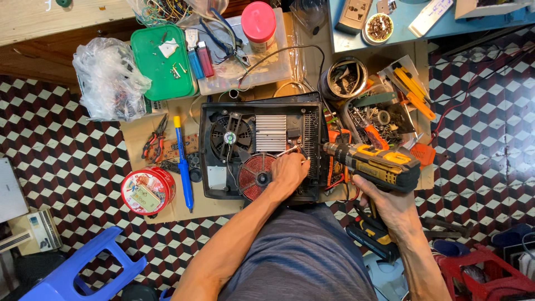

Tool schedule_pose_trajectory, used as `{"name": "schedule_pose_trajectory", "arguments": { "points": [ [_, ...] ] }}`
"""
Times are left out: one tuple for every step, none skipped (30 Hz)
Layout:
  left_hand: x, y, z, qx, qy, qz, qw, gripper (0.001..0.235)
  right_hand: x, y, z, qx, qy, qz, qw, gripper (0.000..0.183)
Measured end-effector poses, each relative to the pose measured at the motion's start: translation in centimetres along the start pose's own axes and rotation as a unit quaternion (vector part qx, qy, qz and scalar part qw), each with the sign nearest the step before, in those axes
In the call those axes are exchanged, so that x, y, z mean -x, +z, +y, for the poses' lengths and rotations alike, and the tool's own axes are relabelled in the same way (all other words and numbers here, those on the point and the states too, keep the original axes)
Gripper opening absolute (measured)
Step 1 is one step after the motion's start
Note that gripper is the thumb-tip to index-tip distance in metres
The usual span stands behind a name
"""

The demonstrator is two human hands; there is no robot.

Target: The person disassembles an electronic device on a cluttered workbench, removes a circuit board, and uses a power drill to remove screws from the internal components. They then install a new fan and secure it with screws.

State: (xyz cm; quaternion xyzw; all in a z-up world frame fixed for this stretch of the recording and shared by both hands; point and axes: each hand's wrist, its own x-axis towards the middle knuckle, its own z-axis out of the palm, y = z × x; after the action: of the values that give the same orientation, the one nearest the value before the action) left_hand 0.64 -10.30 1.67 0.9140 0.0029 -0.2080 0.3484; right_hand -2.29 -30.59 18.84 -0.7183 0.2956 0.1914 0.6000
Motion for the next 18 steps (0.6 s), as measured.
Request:
{"name": "schedule_pose_trajectory", "arguments": {
  "points": [
    [0.1,0.1,0.1,0.037,-0.015,0.017,0.999,0.024,0.0,-0.1,0.0,-0.002,0.0,0.0,1.0,0.028],
    [0.4,0.0,0.2,0.057,-0.019,0.028,0.998,0.025,0.0,-0.2,-0.1,-0.004,0.0,0.0,1.0,0.029],
    [0.9,-0.1,0.4,0.077,-0.024,0.04,0.996,0.025,-0.1,-0.3,-0.2,0.002,0.0,0.001,1.0,0.028],
    [1.3,-0.2,0.5,0.098,-0.03,0.051,0.993,0.025,0.0,-0.3,-0.2,0.01,0.002,0.001,1.0,0.028],
    [1.6,-0.3,0.7,0.1,-0.042,0.047,0.993,0.025,-0.1,-0.4,-0.2,0.017,0.003,0.002,1.0,0.027],
    [1.8,-0.5,0.8,0.103,-0.056,0.044,0.992,0.025,-0.1,-0.4,-0.2,0.018,-0.001,0.002,1.0,0.027],
    [1.9,-0.6,1.0,0.106,-0.069,0.041,0.991,0.025,-0.2,-0.3,-0.3,0.019,-0.006,0.002,1.0,0.027],
    [1.9,-0.7,1.1,0.11,-0.077,0.04,0.99,0.025,-0.2,-0.2,-0.3,0.021,-0.011,0.003,1.0,0.027],
    [1.8,-0.8,1.2,0.114,-0.085,0.039,0.989,0.025,-0.3,-0.2,-0.4,0.019,-0.006,-0.003,1.0,0.028],
    [1.6,-0.7,1.3,0.118,-0.092,0.037,0.988,0.025,-0.4,-0.1,-0.4,0.017,0.0,-0.008,1.0,0.028],
    [1.3,-0.6,1.5,0.114,-0.091,0.045,0.988,0.025,-0.4,-0.1,-0.5,0.015,0.005,-0.013,1.0,0.028],
    [1.1,-0.5,1.5,0.109,-0.09,0.054,0.988,0.025,-0.4,0.1,-0.6,0.019,0.014,-0.01,1.0,0.028],
    [0.9,-0.4,1.5,0.105,-0.09,0.063,0.988,0.025,-0.5,0.2,-0.6,0.023,0.023,-0.007,0.999,0.028],
    [0.7,-0.1,1.4,0.097,-0.091,0.062,0.989,0.025,-0.5,0.3,-0.6,0.027,0.033,-0.004,0.999,0.029],
    [0.5,0.1,1.3,0.089,-0.092,0.062,0.99,0.025,-0.5,0.4,-0.7,0.034,0.032,-0.006,0.999,0.028],
    [0.4,0.2,1.1,0.081,-0.093,0.062,0.99,0.025,-0.6,0.5,-0.7,0.041,0.03,-0.008,0.999,0.027],
    [0.3,0.4,0.9,0.089,-0.093,0.06,0.99,0.025,-0.6,0.6,-0.7,0.048,0.029,-0.01,0.998,0.026],
    [0.3,0.5,0.7,0.097,-0.092,0.058,0.989,0.025,-0.7,0.7,-0.8,0.055,0.021,-0.011,0.998,0.025]
  ]
}}
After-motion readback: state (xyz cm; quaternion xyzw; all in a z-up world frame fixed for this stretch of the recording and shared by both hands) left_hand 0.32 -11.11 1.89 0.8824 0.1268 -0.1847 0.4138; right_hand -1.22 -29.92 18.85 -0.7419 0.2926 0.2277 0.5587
